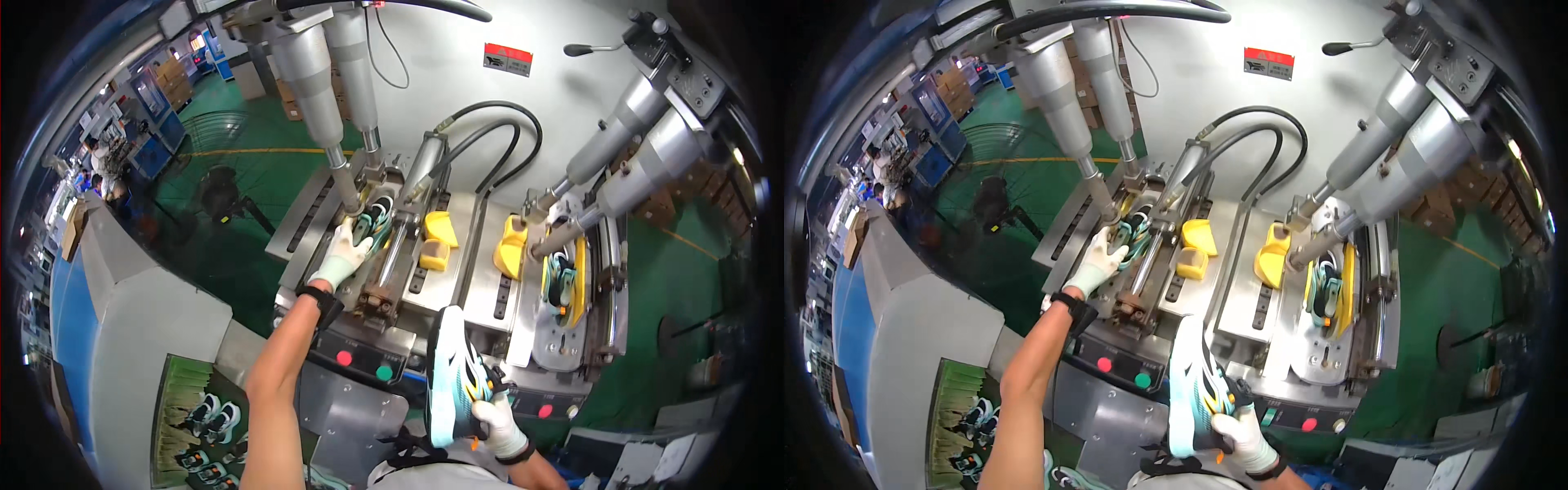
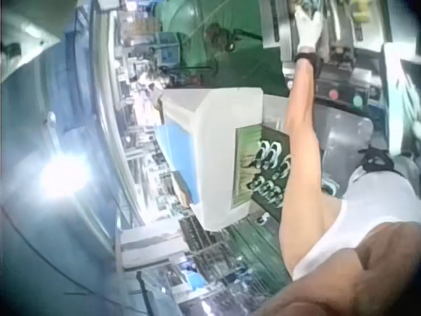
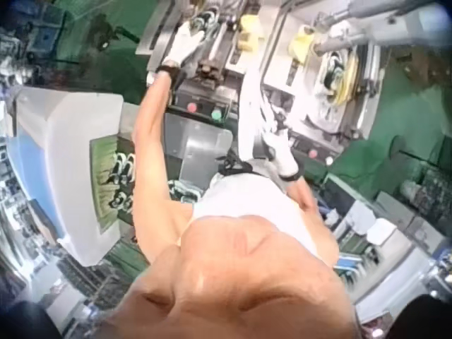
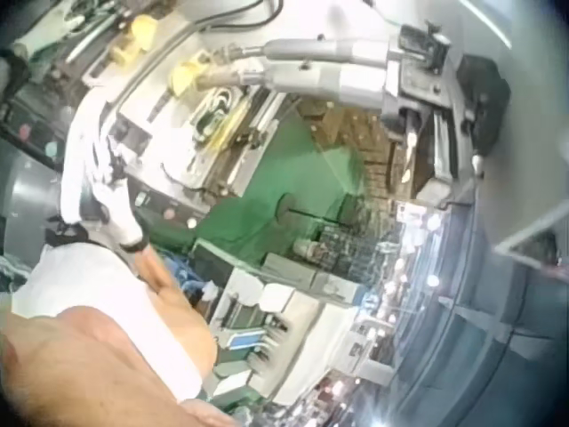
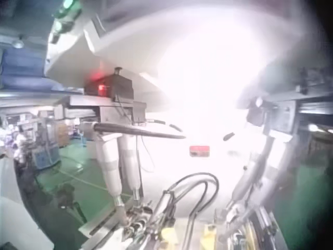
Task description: The person picks up shoes from a conveyor belt, places them into a machine, and presses buttons. They then remove the shoes from the machine, wipe the soles, and push them through a set of hanging strips.
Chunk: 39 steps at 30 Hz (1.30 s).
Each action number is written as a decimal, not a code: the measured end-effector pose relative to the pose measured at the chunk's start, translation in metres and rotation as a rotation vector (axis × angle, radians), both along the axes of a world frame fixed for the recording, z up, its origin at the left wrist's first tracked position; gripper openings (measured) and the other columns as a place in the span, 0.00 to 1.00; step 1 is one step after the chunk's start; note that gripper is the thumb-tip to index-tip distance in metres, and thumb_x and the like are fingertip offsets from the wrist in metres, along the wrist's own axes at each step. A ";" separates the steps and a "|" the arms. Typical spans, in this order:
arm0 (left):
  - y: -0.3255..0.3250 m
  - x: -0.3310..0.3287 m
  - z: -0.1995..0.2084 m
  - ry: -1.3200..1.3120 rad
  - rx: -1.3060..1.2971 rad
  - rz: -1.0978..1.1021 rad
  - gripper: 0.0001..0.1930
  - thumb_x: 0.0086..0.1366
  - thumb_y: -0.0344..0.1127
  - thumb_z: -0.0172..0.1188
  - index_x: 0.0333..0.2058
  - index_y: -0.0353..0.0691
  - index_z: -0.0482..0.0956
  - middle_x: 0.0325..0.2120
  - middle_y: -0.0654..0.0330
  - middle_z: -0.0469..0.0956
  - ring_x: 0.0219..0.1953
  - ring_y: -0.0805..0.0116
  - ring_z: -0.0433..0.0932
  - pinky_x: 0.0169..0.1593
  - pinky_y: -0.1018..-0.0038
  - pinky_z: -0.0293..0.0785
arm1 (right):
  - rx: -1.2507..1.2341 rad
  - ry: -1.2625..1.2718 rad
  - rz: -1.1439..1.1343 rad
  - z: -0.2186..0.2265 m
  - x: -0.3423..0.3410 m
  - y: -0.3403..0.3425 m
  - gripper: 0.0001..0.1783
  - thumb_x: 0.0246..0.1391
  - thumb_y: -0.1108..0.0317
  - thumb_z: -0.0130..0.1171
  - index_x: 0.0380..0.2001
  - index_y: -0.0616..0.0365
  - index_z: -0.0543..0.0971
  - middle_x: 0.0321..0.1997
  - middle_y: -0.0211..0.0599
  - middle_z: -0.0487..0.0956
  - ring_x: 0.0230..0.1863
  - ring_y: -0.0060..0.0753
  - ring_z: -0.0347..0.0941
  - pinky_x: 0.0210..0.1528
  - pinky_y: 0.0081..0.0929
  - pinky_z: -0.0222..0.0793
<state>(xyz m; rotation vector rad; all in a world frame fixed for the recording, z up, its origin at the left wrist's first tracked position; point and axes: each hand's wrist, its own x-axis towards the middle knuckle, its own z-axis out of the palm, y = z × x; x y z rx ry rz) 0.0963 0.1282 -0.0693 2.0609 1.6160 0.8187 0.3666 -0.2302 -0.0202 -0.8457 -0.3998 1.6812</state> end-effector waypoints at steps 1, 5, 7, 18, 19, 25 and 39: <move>0.023 0.023 -0.006 0.103 -0.146 0.050 0.41 0.62 0.49 0.65 0.64 0.27 0.60 0.61 0.37 0.65 0.62 0.41 0.68 0.63 0.60 0.67 | -0.018 -0.042 -0.058 -0.001 0.011 -0.004 0.42 0.46 0.78 0.59 0.68 0.60 0.63 0.65 0.40 0.71 0.63 0.36 0.69 0.66 0.36 0.64; 0.083 0.060 -0.050 0.109 -0.098 0.124 0.32 0.55 0.49 0.70 0.51 0.35 0.69 0.47 0.37 0.76 0.51 0.39 0.76 0.54 0.55 0.73 | -0.050 -0.189 -0.205 0.010 0.035 0.000 0.45 0.44 0.70 0.68 0.67 0.61 0.63 0.61 0.41 0.74 0.60 0.40 0.73 0.63 0.39 0.69; 0.103 0.046 -0.054 0.164 -0.139 0.124 0.31 0.54 0.47 0.71 0.50 0.36 0.68 0.48 0.38 0.76 0.52 0.41 0.76 0.54 0.55 0.73 | -0.037 -0.195 -0.197 0.006 0.041 0.009 0.45 0.44 0.71 0.67 0.67 0.62 0.63 0.61 0.40 0.74 0.60 0.39 0.73 0.64 0.38 0.68; -0.005 -0.038 0.076 -0.029 0.082 0.134 0.29 0.56 0.42 0.70 0.51 0.33 0.70 0.41 0.41 0.80 0.45 0.45 0.81 0.49 0.60 0.76 | 0.087 -0.098 -0.030 0.037 -0.008 0.116 0.37 0.54 0.72 0.64 0.66 0.62 0.64 0.60 0.39 0.74 0.59 0.33 0.73 0.63 0.34 0.68; -0.033 -0.047 0.077 -0.111 0.092 0.150 0.28 0.56 0.39 0.70 0.51 0.32 0.70 0.40 0.43 0.80 0.44 0.51 0.82 0.49 0.63 0.76 | 0.030 -0.171 -0.006 0.010 -0.012 0.141 0.35 0.57 0.69 0.63 0.66 0.62 0.64 0.59 0.41 0.75 0.58 0.33 0.74 0.62 0.34 0.69; -0.232 -0.106 0.019 -0.462 0.080 0.402 0.25 0.54 0.30 0.71 0.49 0.33 0.70 0.36 0.55 0.78 0.36 0.66 0.79 0.45 0.71 0.76 | 0.146 0.002 0.041 -0.035 -0.127 0.367 0.13 0.55 0.74 0.63 0.44 0.57 0.77 0.43 0.37 0.82 0.41 0.37 0.80 0.46 0.38 0.78; -0.559 -0.049 -0.225 -0.414 -0.132 1.415 0.31 0.59 0.30 0.68 0.57 0.26 0.64 0.50 0.43 0.68 0.54 0.46 0.68 0.62 0.60 0.62 | 0.310 -2.024 0.300 -0.172 -0.167 0.513 0.18 0.56 0.57 0.45 0.30 0.56 0.81 0.39 0.45 0.84 0.44 0.50 0.77 0.50 0.44 0.69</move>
